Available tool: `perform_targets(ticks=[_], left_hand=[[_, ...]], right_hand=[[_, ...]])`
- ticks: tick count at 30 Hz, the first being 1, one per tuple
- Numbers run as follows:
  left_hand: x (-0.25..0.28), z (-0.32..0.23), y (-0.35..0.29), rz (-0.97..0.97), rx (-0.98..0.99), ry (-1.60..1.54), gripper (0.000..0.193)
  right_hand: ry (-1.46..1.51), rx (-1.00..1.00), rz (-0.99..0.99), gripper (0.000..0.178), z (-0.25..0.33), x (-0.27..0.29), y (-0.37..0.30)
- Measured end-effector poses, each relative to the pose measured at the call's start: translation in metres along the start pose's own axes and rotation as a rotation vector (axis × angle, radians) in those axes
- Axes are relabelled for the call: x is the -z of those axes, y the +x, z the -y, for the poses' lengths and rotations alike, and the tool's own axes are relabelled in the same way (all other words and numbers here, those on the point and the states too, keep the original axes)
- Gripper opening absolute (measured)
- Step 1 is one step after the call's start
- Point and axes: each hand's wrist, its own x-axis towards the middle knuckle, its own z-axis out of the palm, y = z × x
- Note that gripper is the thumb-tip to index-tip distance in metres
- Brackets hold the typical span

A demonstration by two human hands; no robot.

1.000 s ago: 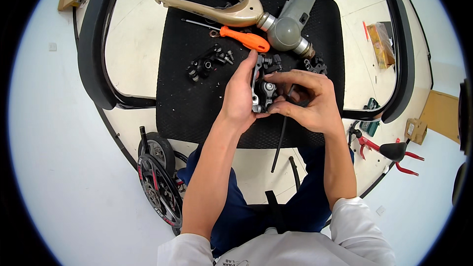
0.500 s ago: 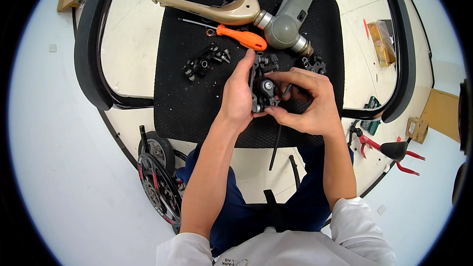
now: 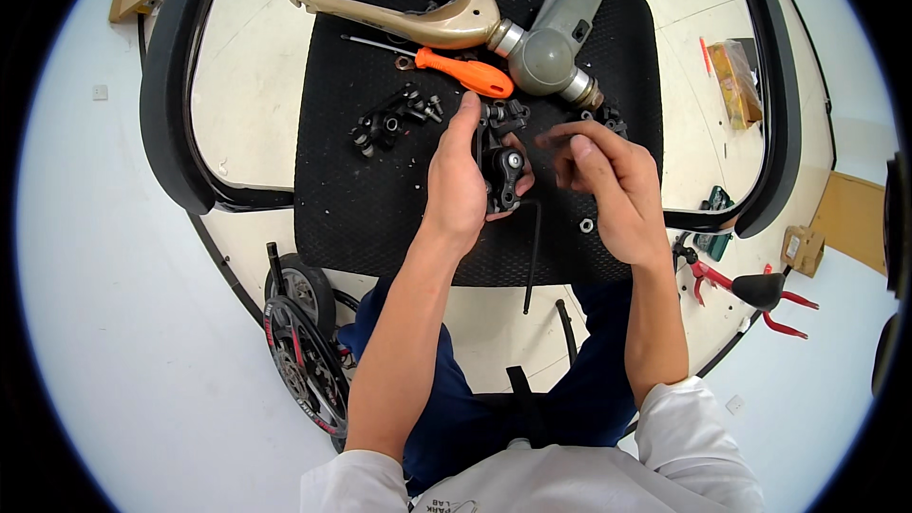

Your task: The person assembles small bicycle components on a black mat. They use an Allen key to tighten screws and insert small metal parts into a larger black housing. The person repeatedly picks up, aligns, and fastens pieces, occasionally rotating the assembly to access different sides.

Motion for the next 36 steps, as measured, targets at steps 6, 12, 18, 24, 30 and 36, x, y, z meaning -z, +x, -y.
perform_targets(ticks=[6, 12, 18, 24, 30, 36], left_hand=[[-0.002, 0.006, 0.001, -0.067, -0.004, 0.052, 0.054], [-0.007, 0.003, 0.0, 0.008, 0.024, 0.01, 0.054], [-0.003, 0.004, -0.004, -0.02, -0.011, -0.04, 0.051], [0.001, 0.009, -0.007, 0.006, -0.04, -0.126, 0.049], [0.001, 0.008, -0.007, 0.061, -0.061, -0.173, 0.05], [0.003, 0.008, -0.008, 0.093, -0.059, -0.222, 0.048]], right_hand=[[-0.09, 0.036, 0.031, 0.017, -0.001, -0.008, -0.004], [-0.081, 0.062, 0.113, 0.044, -0.01, -0.007, -0.001], [-0.085, 0.001, 0.026, 0.044, -0.012, -0.022, -0.005], [-0.248, 0.079, -0.033, 0.049, -0.008, -0.027, -0.007], [-0.139, 0.157, -0.098, 0.045, -0.014, -0.035, -0.009], [-0.245, 0.159, -0.165, 0.047, -0.007, -0.039, -0.014]])
